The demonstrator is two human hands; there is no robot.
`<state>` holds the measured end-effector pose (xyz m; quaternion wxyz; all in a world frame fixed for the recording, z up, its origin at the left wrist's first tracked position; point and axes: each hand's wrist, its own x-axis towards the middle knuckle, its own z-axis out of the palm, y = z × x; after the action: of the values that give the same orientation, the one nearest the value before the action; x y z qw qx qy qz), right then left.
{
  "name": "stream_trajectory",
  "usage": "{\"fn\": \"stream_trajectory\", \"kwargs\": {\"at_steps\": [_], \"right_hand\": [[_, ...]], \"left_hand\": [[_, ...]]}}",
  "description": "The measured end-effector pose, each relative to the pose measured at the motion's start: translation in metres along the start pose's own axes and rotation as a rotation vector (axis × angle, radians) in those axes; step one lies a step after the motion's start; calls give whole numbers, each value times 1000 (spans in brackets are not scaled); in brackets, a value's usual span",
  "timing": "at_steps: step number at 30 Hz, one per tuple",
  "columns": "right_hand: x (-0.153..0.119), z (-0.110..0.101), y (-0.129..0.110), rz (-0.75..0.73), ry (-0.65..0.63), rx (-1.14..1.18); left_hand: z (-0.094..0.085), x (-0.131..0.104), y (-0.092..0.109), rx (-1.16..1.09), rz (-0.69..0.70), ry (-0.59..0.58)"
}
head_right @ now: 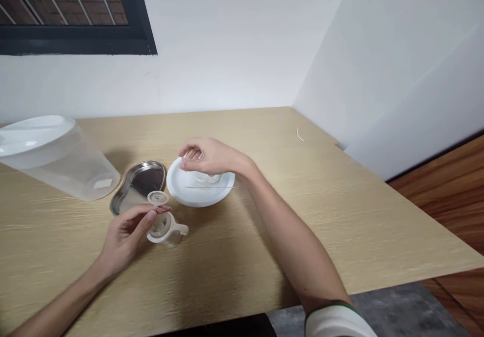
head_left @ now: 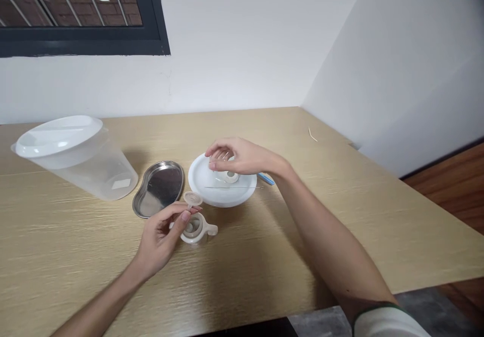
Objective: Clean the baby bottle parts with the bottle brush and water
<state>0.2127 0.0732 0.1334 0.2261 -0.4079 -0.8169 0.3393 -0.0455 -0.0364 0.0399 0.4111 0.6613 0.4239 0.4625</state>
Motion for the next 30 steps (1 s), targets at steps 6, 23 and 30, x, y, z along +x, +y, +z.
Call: {"fn": "stream_trajectory", "kwargs": {"at_steps": [6, 23, 30], "right_hand": [[23, 32, 36, 106, 40, -281], [-7, 37, -48, -158, -305, -26], [-20, 23, -66, -232, -125, 92]], "left_hand": [[1, 1, 0, 6, 17, 14], [-1, 3, 5, -1, 14, 0], [-4, -2, -2, -124, -8, -58]]}}
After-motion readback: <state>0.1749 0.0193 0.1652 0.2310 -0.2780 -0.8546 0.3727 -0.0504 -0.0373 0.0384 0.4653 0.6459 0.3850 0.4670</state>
